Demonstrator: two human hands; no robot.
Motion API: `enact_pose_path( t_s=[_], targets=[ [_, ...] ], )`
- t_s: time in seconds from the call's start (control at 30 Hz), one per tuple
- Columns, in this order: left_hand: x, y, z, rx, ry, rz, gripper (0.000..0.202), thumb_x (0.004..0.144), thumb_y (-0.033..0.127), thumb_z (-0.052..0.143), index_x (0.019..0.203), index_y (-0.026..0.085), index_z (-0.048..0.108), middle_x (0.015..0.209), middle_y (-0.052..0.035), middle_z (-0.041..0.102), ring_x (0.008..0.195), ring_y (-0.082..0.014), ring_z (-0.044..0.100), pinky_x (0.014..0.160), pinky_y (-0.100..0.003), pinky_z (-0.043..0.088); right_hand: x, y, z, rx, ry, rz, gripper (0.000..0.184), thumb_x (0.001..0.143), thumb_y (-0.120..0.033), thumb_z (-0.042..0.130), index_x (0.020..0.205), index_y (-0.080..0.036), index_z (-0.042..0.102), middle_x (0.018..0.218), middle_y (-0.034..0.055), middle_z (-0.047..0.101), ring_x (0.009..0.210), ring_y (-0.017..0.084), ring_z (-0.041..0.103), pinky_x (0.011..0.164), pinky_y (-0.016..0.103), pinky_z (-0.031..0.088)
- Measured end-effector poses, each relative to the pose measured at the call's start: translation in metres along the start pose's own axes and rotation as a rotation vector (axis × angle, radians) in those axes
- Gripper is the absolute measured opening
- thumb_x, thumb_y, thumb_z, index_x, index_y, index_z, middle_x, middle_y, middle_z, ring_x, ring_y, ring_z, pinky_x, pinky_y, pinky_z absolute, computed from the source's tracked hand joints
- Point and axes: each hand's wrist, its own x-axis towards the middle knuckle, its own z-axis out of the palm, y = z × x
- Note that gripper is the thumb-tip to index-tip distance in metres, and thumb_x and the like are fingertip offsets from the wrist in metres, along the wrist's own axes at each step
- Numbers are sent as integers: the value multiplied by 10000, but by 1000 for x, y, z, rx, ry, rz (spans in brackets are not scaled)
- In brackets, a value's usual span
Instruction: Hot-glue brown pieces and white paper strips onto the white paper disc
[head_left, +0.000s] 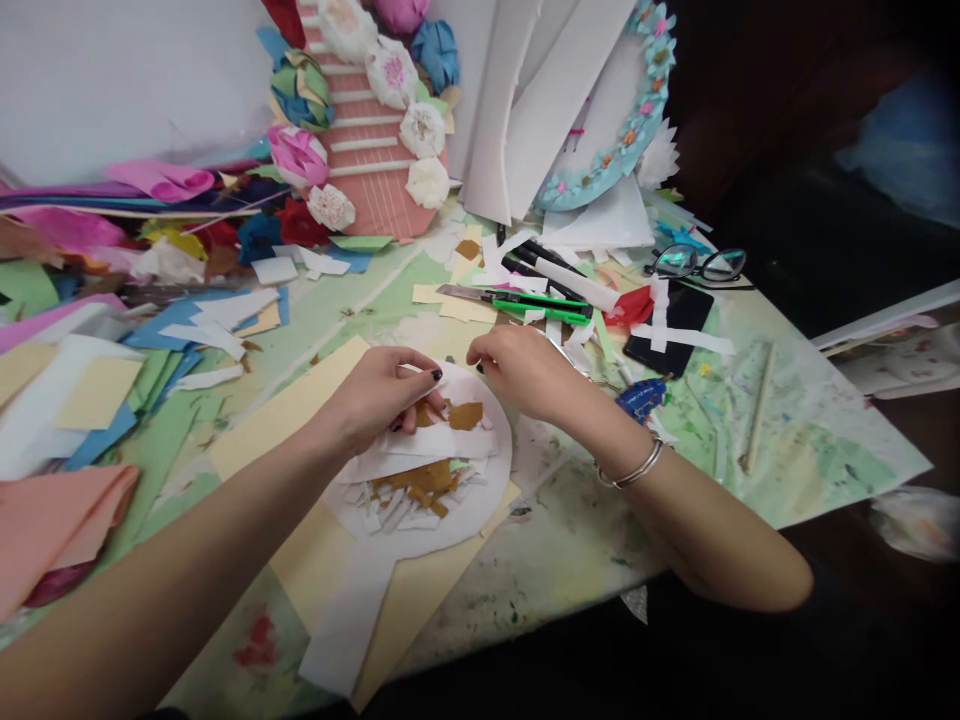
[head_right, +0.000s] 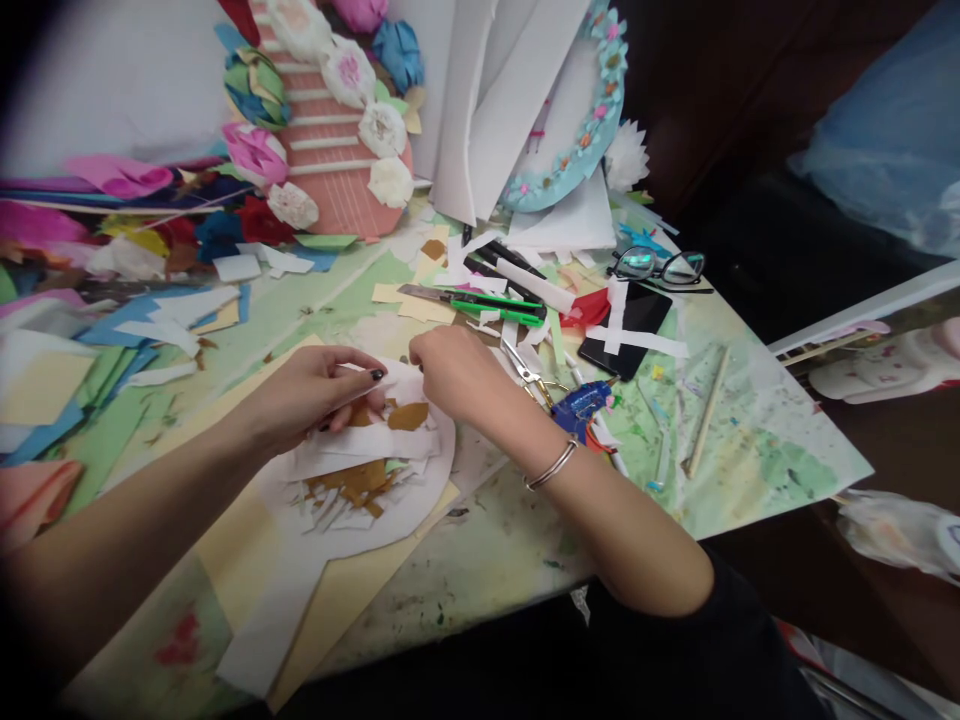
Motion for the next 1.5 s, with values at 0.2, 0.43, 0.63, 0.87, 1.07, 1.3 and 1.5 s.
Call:
enact_pose_path(
  t_s=[0.2,0.43,0.63,0.87,1.07,1.3,1.5],
  targets=[
    [0,-4,-3,30,-16,-26,113,857,178,566,922,96,609,522,-33,636,300,-41,367,336,-150,234,7,0,7,101,-43,-60,408,797,-10,491,1045,-192,759,993,77,752,893,188,640,754,276,408],
    [-2,-3,1,24,30,-28,174,816,96,537,983,97,586,547,-38,655,302,-52,390,330,-146,260,10,2,20,63,-55,-81,400,782,-38,520,1033,-209,780,938,112,755,845,219,641,710,292,419],
    [-7,-4,2,7,68,-33,242,792,81,556,1027,133,531,528,-21,650,311,-78,409,317,-155,291,6,1,24,83,-133,-62,462,748,-29,542,1082,-257,767,926,104,755,825,213,619,697,289,404],
    [-14,-5,3,6,47,-53,224,812,118,558,1021,159,489,614,-42,694,303,-77,431,300,-148,282,9,3,28,63,-154,-99,459,759,-35,536,1081,-266,767,842,83,737,750,184,577,677,281,381],
    [-42,-12,5,-23,31,-44,261,813,192,554,1051,204,445,650,-26,701,330,-137,529,295,-186,351,9,4,24,16,-172,-144,461,791,-33,514,1098,-275,759,843,94,711,777,184,566,686,282,364],
    [-77,-32,10,-165,95,-8,365,766,324,614,1062,217,427,679,-8,699,370,-155,573,336,-228,439,11,0,16,159,-204,-96,484,766,-6,469,1085,-218,765,953,79,745,804,157,594,728,247,395],
    [-82,-41,10,-246,130,-17,442,725,373,648,1071,206,430,662,-9,692,384,-155,577,340,-221,430,14,-3,16,151,-224,-66,490,773,-10,465,1124,-204,746,977,88,753,783,151,593,715,247,389]
  ],
)
